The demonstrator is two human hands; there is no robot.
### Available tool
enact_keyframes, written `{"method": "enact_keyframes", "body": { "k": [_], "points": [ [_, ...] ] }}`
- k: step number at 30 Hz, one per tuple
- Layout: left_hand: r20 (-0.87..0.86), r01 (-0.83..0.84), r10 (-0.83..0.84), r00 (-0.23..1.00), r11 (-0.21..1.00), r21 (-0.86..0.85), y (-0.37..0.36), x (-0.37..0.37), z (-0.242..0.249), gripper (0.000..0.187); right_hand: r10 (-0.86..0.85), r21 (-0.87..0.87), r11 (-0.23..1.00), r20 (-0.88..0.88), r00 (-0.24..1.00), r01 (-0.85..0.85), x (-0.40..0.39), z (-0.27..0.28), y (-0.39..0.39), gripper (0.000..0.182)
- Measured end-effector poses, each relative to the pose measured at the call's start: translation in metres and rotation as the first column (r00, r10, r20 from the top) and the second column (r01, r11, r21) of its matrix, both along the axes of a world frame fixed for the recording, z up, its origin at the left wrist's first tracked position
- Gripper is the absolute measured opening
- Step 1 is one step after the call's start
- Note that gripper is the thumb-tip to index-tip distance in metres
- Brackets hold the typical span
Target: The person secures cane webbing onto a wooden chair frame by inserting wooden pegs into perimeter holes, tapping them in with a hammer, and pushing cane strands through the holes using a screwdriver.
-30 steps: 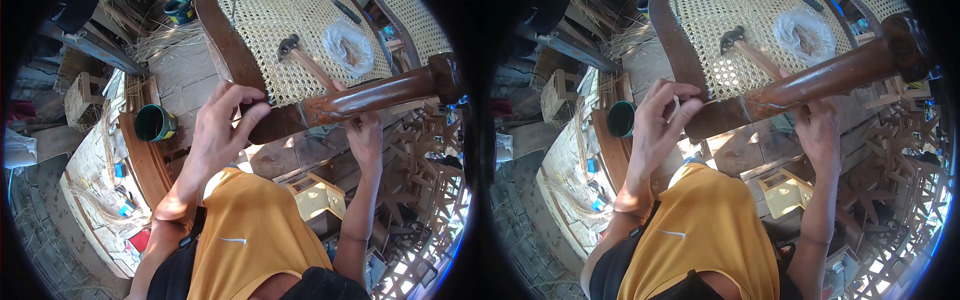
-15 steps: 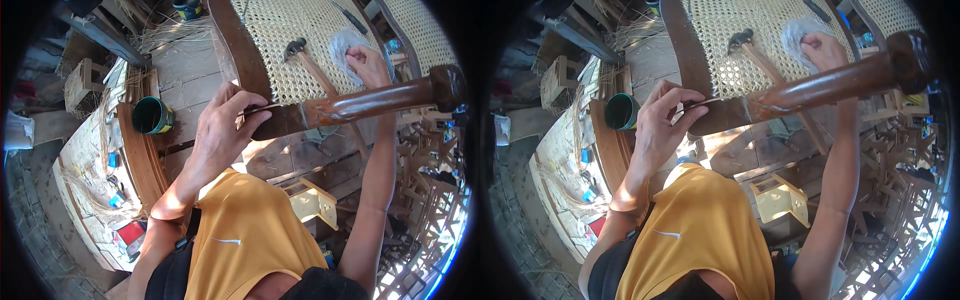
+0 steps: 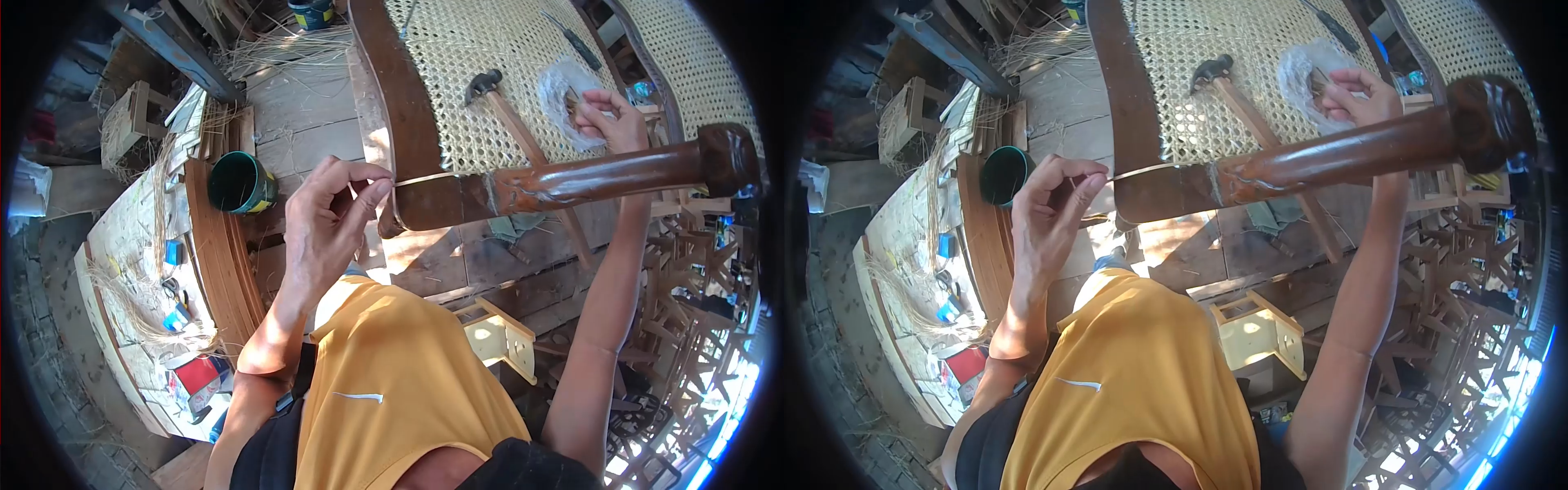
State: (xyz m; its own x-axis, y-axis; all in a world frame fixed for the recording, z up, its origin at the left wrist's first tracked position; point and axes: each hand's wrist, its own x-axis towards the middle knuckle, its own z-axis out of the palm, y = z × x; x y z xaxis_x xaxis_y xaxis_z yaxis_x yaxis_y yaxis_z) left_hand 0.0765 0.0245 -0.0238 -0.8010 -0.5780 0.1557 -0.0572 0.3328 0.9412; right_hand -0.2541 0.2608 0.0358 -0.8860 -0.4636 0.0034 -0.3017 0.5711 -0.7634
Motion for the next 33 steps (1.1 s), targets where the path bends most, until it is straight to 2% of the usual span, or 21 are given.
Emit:
{"method": "enact_keyframes", "body": {
  "k": [3, 5, 6, 9, 12, 13, 15, 16, 19, 21, 23, 26, 27, 28, 30, 33],
  "points": [
    [-0.079, 0.005, 0.0, 0.997, 0.998, 0.07, 0.005, -0.003, 0.005, 0.011, -0.001, -0.039, 0.999, 0.004, 1.0, 0.001, -0.006, -0.002, 0.004, 0.026],
    [-0.073, 0.02, -0.01, 0.997, 0.99, 0.137, 0.012, -0.003, 0.013, 0.01, -0.015, -0.059, 0.998, 0.009, 1.0, 0.015, -0.006, -0.003, 0.006, 0.026],
    [-0.071, 0.024, -0.012, 0.997, 0.985, 0.171, 0.015, -0.003, 0.015, 0.009, 0.01, -0.068, 0.998, -0.051, 0.999, -0.014, -0.006, -0.005, 0.007, 0.027],
    [-0.116, 0.065, -0.05, 0.992, 0.99, 0.127, 0.018, -0.001, 0.009, 0.012, 0.094, -0.109, 0.987, -0.215, 0.972, -0.119, -0.007, -0.013, 0.01, 0.029],
    [-0.2, 0.096, -0.046, 0.979, 0.963, 0.251, 0.026, 0.0, 0.006, 0.014, -0.026, -0.13, 0.991, -0.138, 0.99, 0.008, 0.001, -0.011, 0.011, 0.03],
    [-0.199, 0.118, -0.058, 0.978, 0.944, 0.308, 0.028, 0.002, 0.008, 0.015, -0.047, -0.189, 0.982, -0.099, 0.994, 0.028, 0.007, -0.011, 0.009, 0.029],
    [-0.199, 0.163, -0.085, 0.976, 0.894, 0.418, 0.032, 0.005, 0.012, 0.018, 0.008, -0.28, 0.959, -0.119, 0.993, -0.042, 0.004, -0.021, 0.012, 0.026],
    [-0.2, 0.184, -0.107, 0.974, 0.889, 0.42, 0.033, 0.006, 0.012, 0.019, 0.035, -0.324, 0.943, -0.132, 0.991, -0.077, 0.003, -0.024, 0.014, 0.025],
    [-0.158, 0.206, -0.153, 0.976, 0.884, 0.42, 0.039, 0.006, 0.013, 0.021, 0.03, -0.136, 0.989, -0.176, 0.984, -0.054, 0.008, -0.019, 0.017, 0.021],
    [-0.128, 0.228, -0.192, 0.973, 0.884, 0.408, 0.046, 0.005, 0.018, 0.02, 0.094, -0.097, 0.983, -0.448, 0.889, -0.153, -0.004, -0.033, 0.031, 0.019],
    [-0.099, 0.273, -0.255, 0.962, 0.87, 0.411, 0.049, 0.007, 0.016, 0.02, 0.107, -0.048, 0.98, -0.682, 0.723, -0.191, -0.013, -0.039, 0.043, 0.022],
    [-0.1, 0.358, -0.347, 0.932, 0.851, 0.384, 0.059, 0.011, 0.006, 0.021, -0.131, -0.447, 0.894, -0.328, 0.935, -0.032, 0.039, -0.013, 0.051, 0.02],
    [-0.023, 0.371, -0.393, 0.919, 0.845, 0.385, 0.06, 0.013, 0.012, 0.02, -0.214, -0.452, 0.885, -0.187, 0.959, 0.109, 0.072, 0.004, 0.046, 0.02],
    [-0.06, 0.387, -0.388, 0.92, 0.87, 0.306, 0.063, 0.012, 0.009, 0.019, -0.296, -0.435, 0.865, -0.043, 0.954, 0.248, 0.108, 0.015, 0.039, 0.02],
    [-0.127, 0.409, -0.393, 0.911, 0.901, 0.143, 0.07, 0.007, -0.001, 0.019, -0.182, -0.462, 0.876, -0.056, 0.982, 0.136, 0.16, 0.006, 0.041, 0.017],
    [-0.108, 0.496, -0.485, 0.868, 0.858, 0.13, 0.071, -0.005, -0.008, 0.025, 0.021, -0.538, 0.827, 0.317, 0.948, 0.162, 0.22, -0.018, 0.036, 0.014]
  ]
}}
